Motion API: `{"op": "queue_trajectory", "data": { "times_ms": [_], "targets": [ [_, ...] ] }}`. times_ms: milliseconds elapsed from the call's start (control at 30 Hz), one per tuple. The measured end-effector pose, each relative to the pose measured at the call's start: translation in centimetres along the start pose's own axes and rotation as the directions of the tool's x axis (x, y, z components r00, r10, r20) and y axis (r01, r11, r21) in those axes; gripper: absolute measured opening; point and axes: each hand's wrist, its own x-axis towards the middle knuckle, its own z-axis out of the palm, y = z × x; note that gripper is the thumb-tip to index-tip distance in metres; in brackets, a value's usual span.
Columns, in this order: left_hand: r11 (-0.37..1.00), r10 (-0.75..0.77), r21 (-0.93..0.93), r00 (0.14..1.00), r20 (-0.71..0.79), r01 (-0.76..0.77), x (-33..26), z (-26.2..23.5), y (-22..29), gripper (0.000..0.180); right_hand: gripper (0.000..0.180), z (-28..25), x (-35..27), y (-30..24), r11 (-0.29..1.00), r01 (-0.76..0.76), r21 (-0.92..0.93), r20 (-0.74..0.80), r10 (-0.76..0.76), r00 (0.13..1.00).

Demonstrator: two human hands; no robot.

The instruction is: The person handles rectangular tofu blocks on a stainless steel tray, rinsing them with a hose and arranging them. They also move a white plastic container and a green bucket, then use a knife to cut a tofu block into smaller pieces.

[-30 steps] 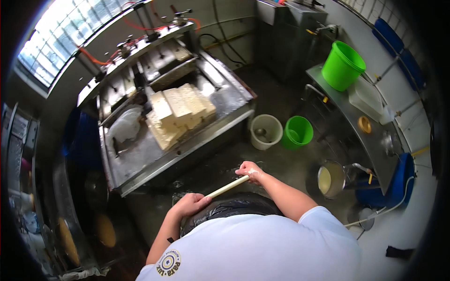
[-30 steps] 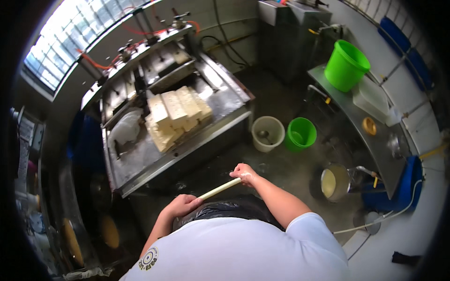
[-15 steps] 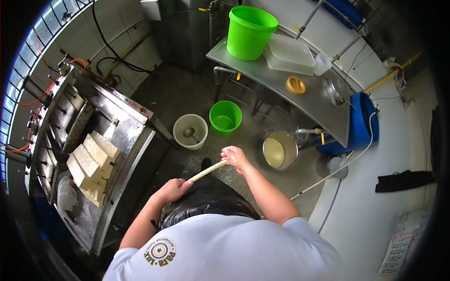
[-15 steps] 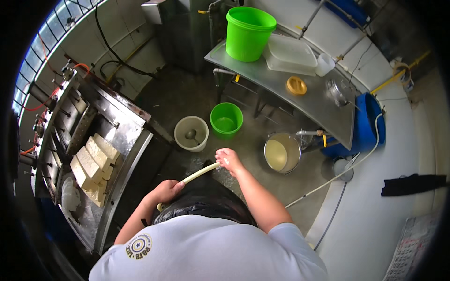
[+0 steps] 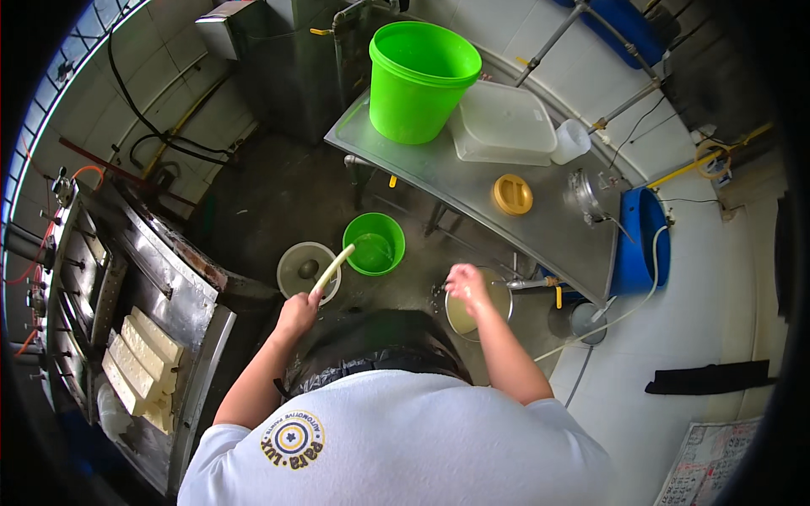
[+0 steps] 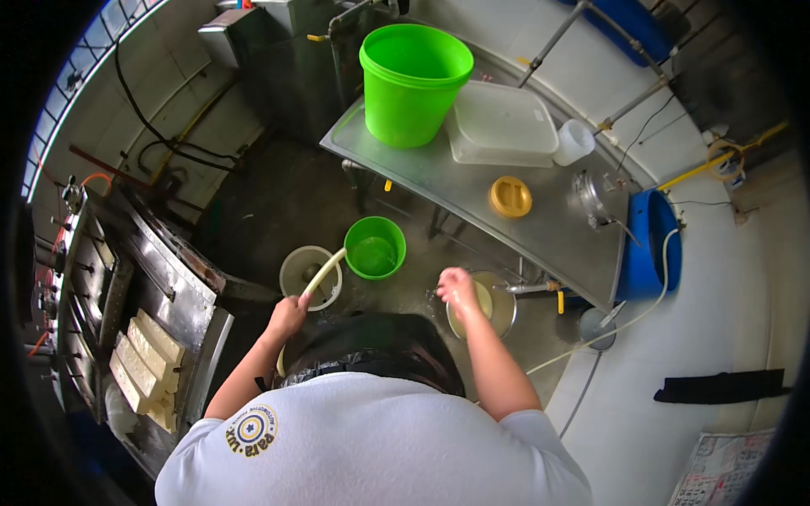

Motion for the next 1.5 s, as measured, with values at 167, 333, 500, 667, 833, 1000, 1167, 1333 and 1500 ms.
{"op": "queue_trajectory", "data": {
  "times_ms": [167,333,500,667,833,1000,1167,1333,1500],
  "targets": [
    [0.999,-0.023,0.024,0.995,-0.099,0.025,2.1,0.5,3.9,0.068,0.036,-1.5,7.4,-6.9,0.981,0.185,0.065,-0.228,-0.166,0.959],
    [0.999,-0.012,0.034,0.985,-0.175,0.018,0.0,3.6,7.3,0.065,0.074,-4.9,18.1,-12.9,0.947,0.317,0.046,-0.316,-0.288,0.904],
    [0.989,-0.141,-0.085,0.954,-0.266,0.122,-6.0,5.7,11.1,0.058,0.119,-4.9,27.3,-19.8,0.976,0.093,0.196,-0.463,0.008,0.886],
    [0.975,-0.158,-0.199,0.931,-0.328,0.096,-11.8,8.3,13.3,0.051,0.13,-6.0,32.8,-24.5,0.869,0.059,0.492,-0.515,0.235,0.825],
    [0.962,-0.204,-0.25,0.896,-0.395,0.109,-15.8,11.4,12.9,0.05,0.086,-5.2,35.7,-26.1,0.888,0.035,0.458,-0.571,0.264,0.777],
    [0.932,-0.29,-0.321,0.874,-0.391,0.165,-17.9,14.4,11.8,0.052,0.056,-4.5,29.6,-28.0,0.889,0.132,0.438,-0.64,0.205,0.74],
    [0.931,-0.302,-0.31,0.884,-0.357,0.193,-18.3,13.5,10.7,0.053,0.045,-6.3,30.5,-27.6,0.836,0.491,0.246,-0.787,-0.123,0.605],
    [0.931,-0.307,-0.314,0.869,-0.387,0.189,-19.3,10.4,10.4,0.049,0.04,-9.1,22.5,-35.6,0.672,0.741,-0.007,-0.842,-0.404,0.358],
    [0.933,-0.239,-0.349,0.872,-0.427,0.085,-17.6,9.2,8.0,0.05,0.039,-9.2,18.4,-42.7,0.347,0.917,0.196,-0.726,-0.578,0.373]
  ]
}}
